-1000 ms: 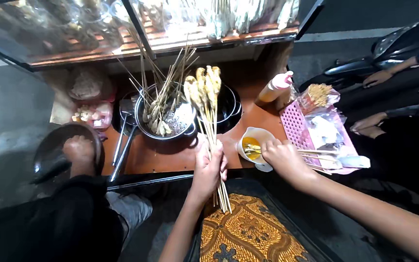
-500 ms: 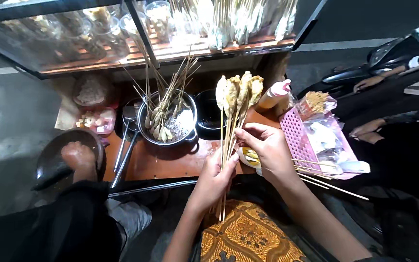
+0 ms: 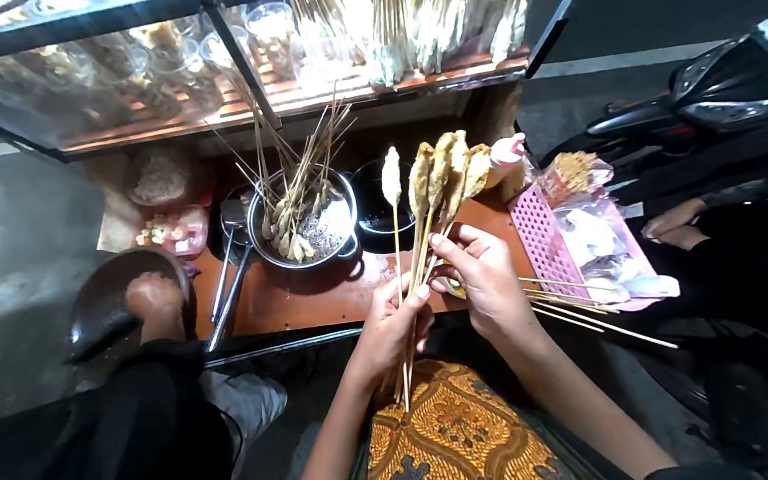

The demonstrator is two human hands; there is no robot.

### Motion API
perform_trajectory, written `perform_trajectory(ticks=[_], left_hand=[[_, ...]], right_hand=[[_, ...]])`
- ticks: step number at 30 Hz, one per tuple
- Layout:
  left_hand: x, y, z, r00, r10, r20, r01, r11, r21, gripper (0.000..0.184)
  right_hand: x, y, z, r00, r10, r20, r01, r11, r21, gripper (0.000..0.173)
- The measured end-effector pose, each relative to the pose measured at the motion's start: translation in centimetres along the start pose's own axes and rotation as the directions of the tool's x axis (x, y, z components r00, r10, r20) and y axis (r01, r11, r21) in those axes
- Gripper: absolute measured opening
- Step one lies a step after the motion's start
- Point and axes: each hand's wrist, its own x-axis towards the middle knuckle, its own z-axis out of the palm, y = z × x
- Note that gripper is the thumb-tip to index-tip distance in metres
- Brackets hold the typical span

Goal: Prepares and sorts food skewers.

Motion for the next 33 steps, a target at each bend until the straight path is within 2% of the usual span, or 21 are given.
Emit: perform_trajectory(ticks=[6,11,14,19,28,31,33], left_hand=[[-0.1,0.5,0.6,0.998,0.049,-0.039,-0.043,0.988,0.151,0.023],[-0.1,0.2,0.8,0.974,0.218,-0.059,-0.202,0.958,0.202,0.016],[-0.1,0.2,0.5,0.960,0.271,-0.077,-0.250,0.945,0.210,0.017],[-0.1,0.8,0.3,0.967,0.242,-0.076,-0.224,0.955,0.194,0.008],[0.0,2.6,-0.3,0.986,0.163,-0.033,-0.152,0.964,0.217,0.013],[0.2,2.6,-0.4,0.982,0.185,-0.043,-0.173,0.964,0.200,0.013],[0.5,2.8,-0.4,0.979,0.196,-0.051,-0.181,0.960,0.216,0.013]], right_hand=[[-0.2,-0.2,0.0,0.999,-0.039,-0.015,0.039,0.998,0.043,0.007],[-0.4,-0.2,-0.3,0.990,-0.141,-0.012,0.142,0.990,0.014,0.010],[-0.5,-0.4,-0.2,0.985,-0.172,-0.016,0.172,0.985,0.017,0.007],[-0.7,-0.8,0.2,0.991,-0.123,-0.045,0.125,0.991,0.054,0.008],[-0.5,-1.3,0.6,0.999,-0.024,0.027,0.020,0.992,0.121,0.013],[-0.4,-1.3,0.8,0.998,-0.051,0.044,0.046,0.994,0.096,0.011],[-0.3,-1.0,0.8,0.990,-0.124,0.066,0.122,0.992,0.026,0.008]])
